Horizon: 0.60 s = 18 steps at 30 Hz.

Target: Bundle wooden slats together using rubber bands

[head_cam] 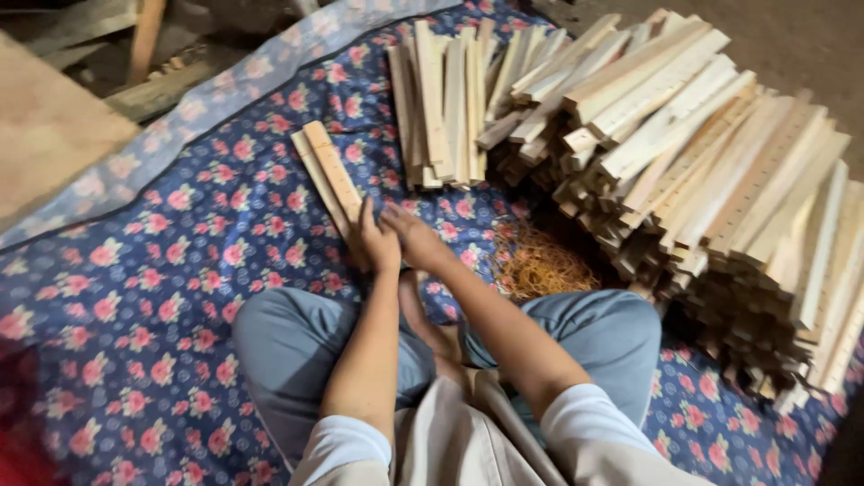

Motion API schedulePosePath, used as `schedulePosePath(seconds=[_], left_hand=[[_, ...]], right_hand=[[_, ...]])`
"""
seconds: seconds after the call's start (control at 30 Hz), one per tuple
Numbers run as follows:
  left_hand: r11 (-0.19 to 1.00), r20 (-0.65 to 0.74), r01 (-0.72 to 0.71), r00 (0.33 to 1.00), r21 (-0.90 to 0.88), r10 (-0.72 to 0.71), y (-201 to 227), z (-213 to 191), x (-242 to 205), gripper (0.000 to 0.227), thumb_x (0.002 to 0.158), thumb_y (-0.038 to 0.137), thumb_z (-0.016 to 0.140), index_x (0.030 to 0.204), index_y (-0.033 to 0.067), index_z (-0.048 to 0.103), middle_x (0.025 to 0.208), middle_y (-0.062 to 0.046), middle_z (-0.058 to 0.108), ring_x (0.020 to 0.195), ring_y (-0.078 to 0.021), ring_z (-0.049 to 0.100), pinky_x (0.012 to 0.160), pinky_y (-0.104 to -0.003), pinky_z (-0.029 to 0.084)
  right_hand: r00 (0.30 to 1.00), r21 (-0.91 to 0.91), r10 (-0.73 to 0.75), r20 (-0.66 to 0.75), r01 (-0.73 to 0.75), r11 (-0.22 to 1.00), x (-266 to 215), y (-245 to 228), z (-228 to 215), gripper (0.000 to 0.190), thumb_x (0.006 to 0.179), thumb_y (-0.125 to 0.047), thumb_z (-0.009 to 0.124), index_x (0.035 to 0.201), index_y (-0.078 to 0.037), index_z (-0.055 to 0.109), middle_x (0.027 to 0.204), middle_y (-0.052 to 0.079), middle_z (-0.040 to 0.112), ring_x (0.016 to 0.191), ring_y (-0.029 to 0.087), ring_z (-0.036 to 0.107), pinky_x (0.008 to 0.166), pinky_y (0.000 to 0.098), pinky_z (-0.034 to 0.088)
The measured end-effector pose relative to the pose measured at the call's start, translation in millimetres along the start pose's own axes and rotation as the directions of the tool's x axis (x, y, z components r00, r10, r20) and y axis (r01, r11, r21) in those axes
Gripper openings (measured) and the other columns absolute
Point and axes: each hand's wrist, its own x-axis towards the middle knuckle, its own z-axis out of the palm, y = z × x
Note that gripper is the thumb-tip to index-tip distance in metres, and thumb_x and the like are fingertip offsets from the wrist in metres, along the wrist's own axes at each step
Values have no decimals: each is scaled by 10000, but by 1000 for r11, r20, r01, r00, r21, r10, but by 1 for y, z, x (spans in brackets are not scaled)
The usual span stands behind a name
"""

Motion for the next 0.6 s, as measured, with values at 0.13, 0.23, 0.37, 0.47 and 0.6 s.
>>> schedulePosePath(seconds=[0.13, 0.23, 0.37, 0.47, 0.6], left_hand=[[974, 197, -69, 974, -217, 113, 103, 34, -18, 614, 807, -174, 512, 1343, 85, 660, 1251, -204, 702, 1196, -373, 643, 1046, -466, 505], [924, 428, -32, 880, -381, 207, 152, 75, -42, 374, 885, -49, 597, 1216, 73, 722, 1112, -172, 749, 1051, -344, 710, 830, -381, 615], [895, 626, 131, 756, -427, 189, 200, 126, -77, 393, 931, 67, 651, 1317, 136, 670, 1189, -137, 737, 1058, -246, 733, 864, -367, 617], [901, 733, 260, 675, -348, 88, 242, 153, -85, 370, 960, 104, 641, 1329, 122, 662, 1269, -141, 700, 1144, -233, 695, 856, -320, 635], [966, 756, 218, 653, -142, -36, 270, 185, -84, 387, 911, 147, 650, 1295, 111, 687, 1246, -108, 725, 1134, -204, 703, 929, -347, 614]], right_hand=[[986, 45, -11, -167, 19, 999, -36, 9, -106, 564, 775, -93, 711, 1322, -15, 599, 1278, 225, 649, 1262, 412, 586, 1135, 481, 427], [910, -21, 151, -386, -173, 985, -82, 16, -183, 430, 783, -168, 824, 1200, -164, 719, 1094, 36, 728, 1078, 277, 693, 970, 402, 533], [620, -13, 384, -684, -538, 843, -136, 28, -261, 326, 856, -139, 813, 1164, -207, 732, 1013, 20, 724, 922, 243, 719, 789, 365, 587], [420, 176, 547, -724, -655, 735, -159, 44, -291, 351, 891, -153, 809, 1223, -163, 695, 988, 89, 731, 848, 284, 737, 709, 389, 602], [311, 350, 750, -583, -737, 578, -140, 14, -309, 458, 930, -417, 789, 1310, -204, 647, 926, 122, 763, 913, 314, 755, 818, 449, 592]])
